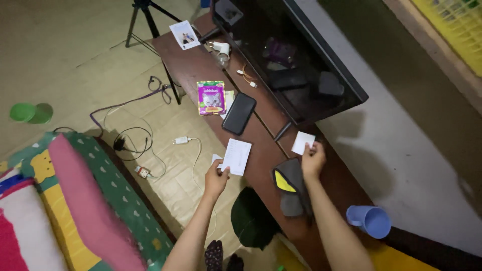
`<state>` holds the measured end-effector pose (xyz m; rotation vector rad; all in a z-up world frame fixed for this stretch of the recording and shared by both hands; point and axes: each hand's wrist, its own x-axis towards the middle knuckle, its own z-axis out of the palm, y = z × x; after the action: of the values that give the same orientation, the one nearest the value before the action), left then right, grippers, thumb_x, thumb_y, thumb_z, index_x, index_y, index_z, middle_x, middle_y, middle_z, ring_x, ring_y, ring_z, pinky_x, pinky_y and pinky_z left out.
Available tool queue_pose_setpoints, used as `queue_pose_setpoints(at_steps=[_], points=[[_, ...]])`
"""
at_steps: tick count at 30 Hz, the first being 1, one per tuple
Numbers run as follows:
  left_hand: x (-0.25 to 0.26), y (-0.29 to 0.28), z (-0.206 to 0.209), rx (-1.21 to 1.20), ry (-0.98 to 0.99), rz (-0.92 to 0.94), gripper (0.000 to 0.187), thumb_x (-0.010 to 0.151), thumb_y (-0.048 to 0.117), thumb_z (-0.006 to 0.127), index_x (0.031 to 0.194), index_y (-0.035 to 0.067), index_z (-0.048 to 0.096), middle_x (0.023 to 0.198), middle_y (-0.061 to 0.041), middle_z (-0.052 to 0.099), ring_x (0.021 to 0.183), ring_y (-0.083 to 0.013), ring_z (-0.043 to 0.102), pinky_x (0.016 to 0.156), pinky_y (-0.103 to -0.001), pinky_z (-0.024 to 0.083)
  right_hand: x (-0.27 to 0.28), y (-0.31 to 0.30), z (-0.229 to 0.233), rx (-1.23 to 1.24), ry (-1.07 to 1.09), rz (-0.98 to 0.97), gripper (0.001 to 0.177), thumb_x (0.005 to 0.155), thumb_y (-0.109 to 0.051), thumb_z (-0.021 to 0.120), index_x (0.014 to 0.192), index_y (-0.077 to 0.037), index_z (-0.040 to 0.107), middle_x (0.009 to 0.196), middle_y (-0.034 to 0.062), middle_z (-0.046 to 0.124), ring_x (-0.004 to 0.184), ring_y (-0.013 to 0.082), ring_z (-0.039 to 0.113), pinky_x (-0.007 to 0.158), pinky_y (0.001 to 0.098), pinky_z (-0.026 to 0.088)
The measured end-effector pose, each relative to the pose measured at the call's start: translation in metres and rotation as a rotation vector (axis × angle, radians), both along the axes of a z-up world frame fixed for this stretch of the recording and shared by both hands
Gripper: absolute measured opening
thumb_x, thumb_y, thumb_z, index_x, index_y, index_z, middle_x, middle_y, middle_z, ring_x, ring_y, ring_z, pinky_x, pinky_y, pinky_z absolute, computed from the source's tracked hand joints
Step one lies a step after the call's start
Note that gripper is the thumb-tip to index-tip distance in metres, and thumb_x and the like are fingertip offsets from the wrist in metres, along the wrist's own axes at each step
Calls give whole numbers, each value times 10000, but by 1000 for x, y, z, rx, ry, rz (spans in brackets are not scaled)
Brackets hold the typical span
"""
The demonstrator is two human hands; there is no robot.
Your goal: Dusting and wiping various surfaces including a TV, a wooden stand, and a wall shelf using a cloth.
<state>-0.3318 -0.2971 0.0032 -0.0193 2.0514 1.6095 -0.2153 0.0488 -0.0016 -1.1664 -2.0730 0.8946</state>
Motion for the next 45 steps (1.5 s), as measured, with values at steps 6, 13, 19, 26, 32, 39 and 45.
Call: queue_pose_setpoints(at_steps=[6, 13, 19, 26, 32, 39, 45], points=[[4, -8, 42, 143, 19, 4, 261, 926, 153, 725, 1154, 46, 654, 756, -35, 738, 654, -101, 676, 614, -266, 530, -33, -118, 98, -996, 41, 311, 263, 960, -295, 692, 1168, -137, 663, 1001, -60, 711, 929, 111, 651, 756, 314, 525], [-27, -5, 39, 167, -17, 31, 305, 959, 164, 708, 1227, 25, 665, 778, -105, 726, 647, -123, 696, 617, -282, 553, -78, -170, 92, -1125, 63, 401, 270, 932, -248, 747, 1116, -84, 636, 1081, 25, 706, 978, 152, 705, 790, 372, 598], [-89, 10, 61, 143, 299, 2, 290, 1014, 227, 621, 1219, 43, 711, 1016, -110, 767, 908, -169, 726, 813, -332, 565, -138, -158, 92, -927, 138, 209, 420, 853, -139, 781, 1186, -122, 526, 1032, 66, 709, 894, 202, 701, 689, 393, 571], [-162, 41, 18, -84, 178, -56, 312, 946, 231, 654, 1214, 80, 704, 1089, -142, 770, 983, -256, 746, 880, -356, 569, -186, -115, 23, -980, 158, 20, 305, 884, -151, 775, 1142, -106, 619, 1013, 38, 706, 887, 169, 687, 693, 335, 557], [-201, 59, -5, -95, 236, -254, 364, 907, 200, 682, 1247, 74, 703, 1176, -196, 735, 1114, -330, 698, 962, -397, 541, -224, -114, -4, -970, 63, -24, 278, 870, -154, 786, 1098, -90, 640, 993, 48, 691, 856, 180, 679, 701, 360, 567], [-212, 73, -10, -141, 121, -487, 461, 938, 252, 642, 1362, 73, 610, 1315, -207, 656, 1222, -366, 628, 1035, -423, 493, -226, -95, -109, -679, 35, -65, 435, 748, -46, 854, 1110, -48, 612, 1028, 89, 741, 898, 195, 704, 794, 341, 567], [-204, 78, -41, -141, 208, -558, 474, 927, 245, 653, 1353, 44, 608, 1352, -216, 641, 1273, -374, 595, 1098, -433, 443, -237, -93, -62, -832, -15, -10, 292, 797, -27, 795, 1076, 15, 719, 1013, 109, 764, 868, 200, 714, 782, 333, 554]])
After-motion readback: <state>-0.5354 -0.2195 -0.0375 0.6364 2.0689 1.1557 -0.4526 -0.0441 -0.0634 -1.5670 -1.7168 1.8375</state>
